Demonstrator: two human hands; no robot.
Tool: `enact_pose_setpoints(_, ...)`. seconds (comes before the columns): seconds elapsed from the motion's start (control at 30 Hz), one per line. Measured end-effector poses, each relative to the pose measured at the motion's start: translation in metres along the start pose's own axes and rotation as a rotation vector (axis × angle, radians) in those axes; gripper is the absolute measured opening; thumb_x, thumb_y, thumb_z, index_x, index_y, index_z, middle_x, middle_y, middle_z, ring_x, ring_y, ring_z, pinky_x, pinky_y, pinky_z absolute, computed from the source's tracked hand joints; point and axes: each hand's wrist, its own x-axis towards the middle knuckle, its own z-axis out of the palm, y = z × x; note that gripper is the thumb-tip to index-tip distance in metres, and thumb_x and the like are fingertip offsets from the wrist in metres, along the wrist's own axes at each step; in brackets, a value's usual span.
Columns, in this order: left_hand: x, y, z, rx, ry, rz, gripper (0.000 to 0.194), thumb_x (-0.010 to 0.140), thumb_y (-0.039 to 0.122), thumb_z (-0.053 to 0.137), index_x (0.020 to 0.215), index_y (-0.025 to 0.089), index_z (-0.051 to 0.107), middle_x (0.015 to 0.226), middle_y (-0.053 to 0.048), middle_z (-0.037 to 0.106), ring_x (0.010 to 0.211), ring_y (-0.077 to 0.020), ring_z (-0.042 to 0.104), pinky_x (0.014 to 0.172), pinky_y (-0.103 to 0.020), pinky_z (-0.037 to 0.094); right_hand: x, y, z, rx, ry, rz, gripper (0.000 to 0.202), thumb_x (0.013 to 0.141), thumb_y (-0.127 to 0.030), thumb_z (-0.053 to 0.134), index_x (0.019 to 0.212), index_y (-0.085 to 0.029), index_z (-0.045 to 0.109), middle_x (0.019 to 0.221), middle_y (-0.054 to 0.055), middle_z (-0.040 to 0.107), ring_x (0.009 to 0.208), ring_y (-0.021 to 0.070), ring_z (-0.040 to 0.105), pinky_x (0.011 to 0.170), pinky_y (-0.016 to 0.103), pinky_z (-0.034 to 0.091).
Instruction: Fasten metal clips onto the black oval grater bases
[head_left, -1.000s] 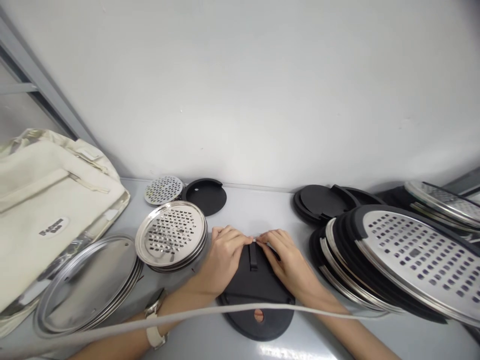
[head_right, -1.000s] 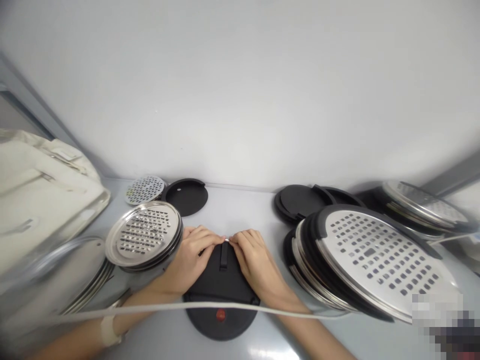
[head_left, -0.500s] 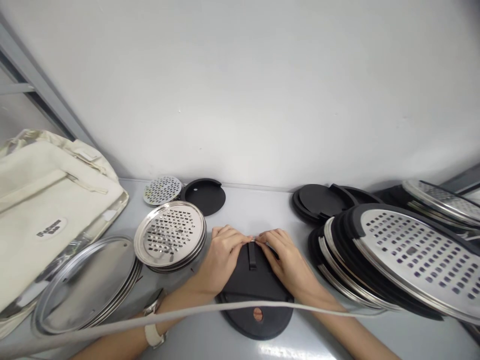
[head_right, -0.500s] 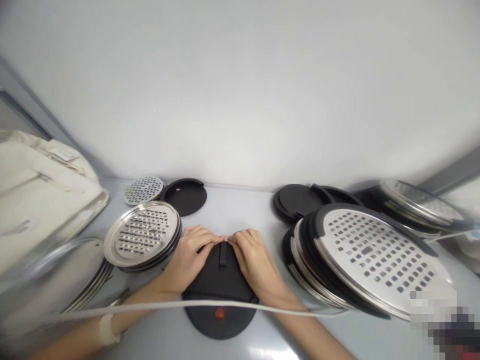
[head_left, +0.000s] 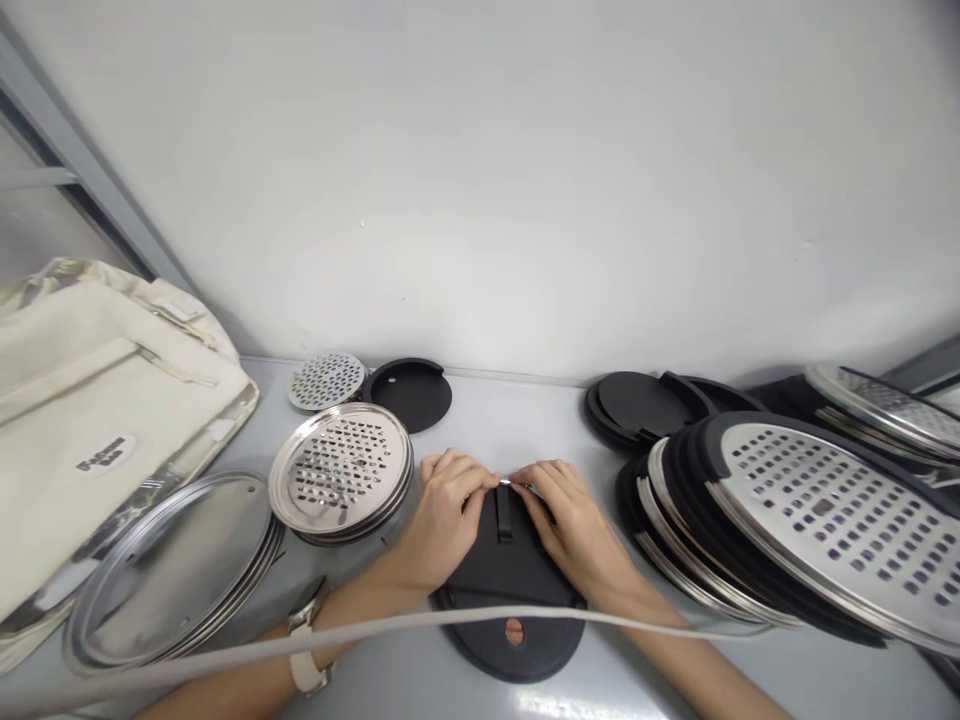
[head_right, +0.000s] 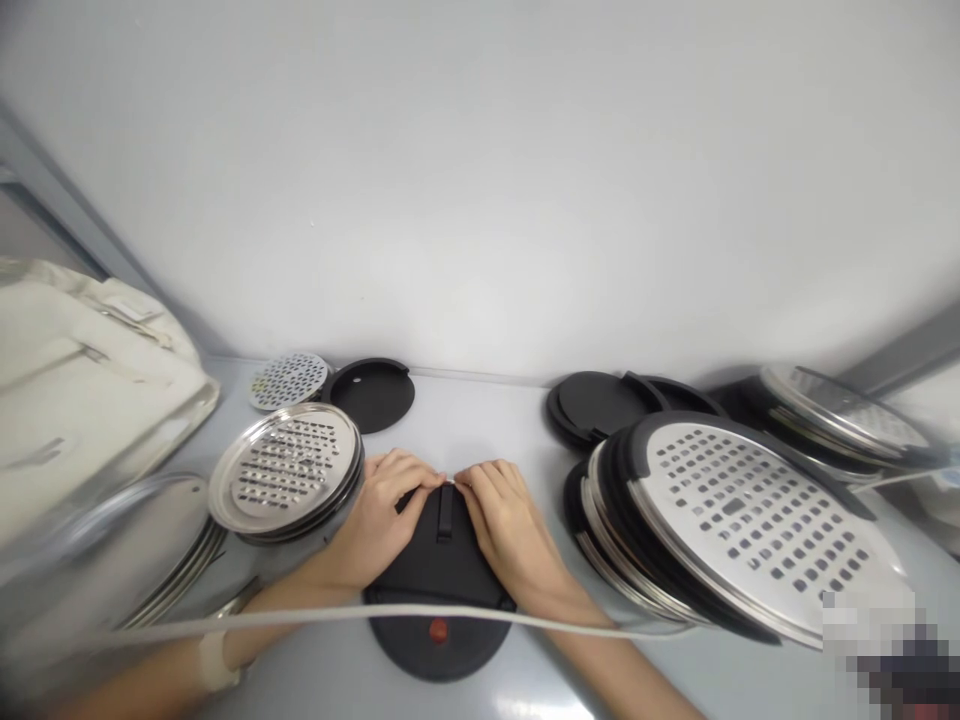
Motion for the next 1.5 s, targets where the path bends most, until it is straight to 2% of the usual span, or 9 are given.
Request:
enact_pose_setpoints(0.17, 0.0002, 0.0021, -0.0014, 0.014, 0.004, 0.003, 0.018, 0.087, 0.003, 0.053, 0.083, 0.018, 0.062, 0.088, 0.0, 0.064, 0.089, -0.0164, 0.054, 0.084, -0.035, 0.032, -0.0005, 0.0015, 0.001, -0.01, 0.007, -0.006, 0.011, 0.096, -0.018, 0.043, 0.096, -0.019, 0.054, 0.089, 0.005, 0.057, 0.087, 0.0206, 0.05, 0.078, 0.036, 0.043)
enact_pose_setpoints(0.43, 0.0007, 0.0018, -0.0018, 0.058, 0.008, 0.012, 0.015, 0.09, 0.01, 0.054, 0.083, 0.018, 0.064, 0.079, 0.0, 0.059, 0.082, -0.0159, 0.053, 0.081, -0.035, 0.033, 0.0013, 0.0012, -0.0005, -0.025, -0.014, -0.004, 0.011, 0.096, -0.018, 0.042, 0.094, -0.019, 0.053, 0.089, 0.006, 0.056, 0.088, 0.0217, 0.049, 0.077, 0.037, 0.043)
enact_pose_setpoints(0.7, -0.0013, -0.0009, -0.0009, 0.065, -0.033, 0.029, 0.016, 0.091, 0.008, 0.051, 0.086, 0.018, 0.063, 0.081, 0.0, 0.058, 0.084, -0.0155, 0.053, 0.081, -0.034, 0.034, 0.0009, 0.0016, -0.0001, 0.005, -0.017, 0.004, 0.01, 0.096, -0.019, 0.043, 0.095, -0.02, 0.053, 0.091, 0.005, 0.057, 0.089, 0.0215, 0.049, 0.078, 0.037, 0.043)
enact_pose_setpoints(0.9, -0.0022, -0.0014, -0.0015, 0.077, -0.037, 0.062, 0.017, 0.091, 0.008, 0.05, 0.088, 0.018, 0.063, 0.081, 0.0, 0.056, 0.084, -0.0152, 0.052, 0.081, -0.034, 0.034, -0.0012, 0.0008, 0.0008, 0.025, -0.004, 0.018, 0.006, 0.095, -0.021, 0.046, 0.092, -0.021, 0.052, 0.09, 0.004, 0.057, 0.088, 0.0209, 0.049, 0.077, 0.036, 0.043)
enact_pose_setpoints(1.17, -0.0023, -0.0021, -0.0007, 0.021, -0.015, 0.143, 0.021, 0.095, 0.012, 0.044, 0.099, 0.02, 0.064, 0.083, 0.0, 0.058, 0.084, -0.0149, 0.053, 0.082, -0.034, 0.034, -0.0018, 0.0033, 0.0036, 0.04, 0.003, 0.068, 0.012, 0.096, -0.02, 0.042, 0.086, -0.021, 0.049, 0.086, 0.003, 0.055, 0.084, 0.0203, 0.048, 0.076, 0.036, 0.042)
enact_pose_setpoints(1.5, 0.0001, -0.0017, 0.0002, 0.011, -0.024, 0.085, 0.021, 0.094, 0.012, 0.046, 0.094, 0.021, 0.065, 0.085, 0.0, 0.062, 0.085, -0.0149, 0.055, 0.083, -0.035, 0.034, 0.0008, 0.0001, 0.0008, 0.063, -0.003, 0.076, 0.011, 0.096, -0.018, 0.041, 0.093, -0.022, 0.051, 0.092, 0.004, 0.057, 0.089, 0.0209, 0.049, 0.08, 0.037, 0.042)
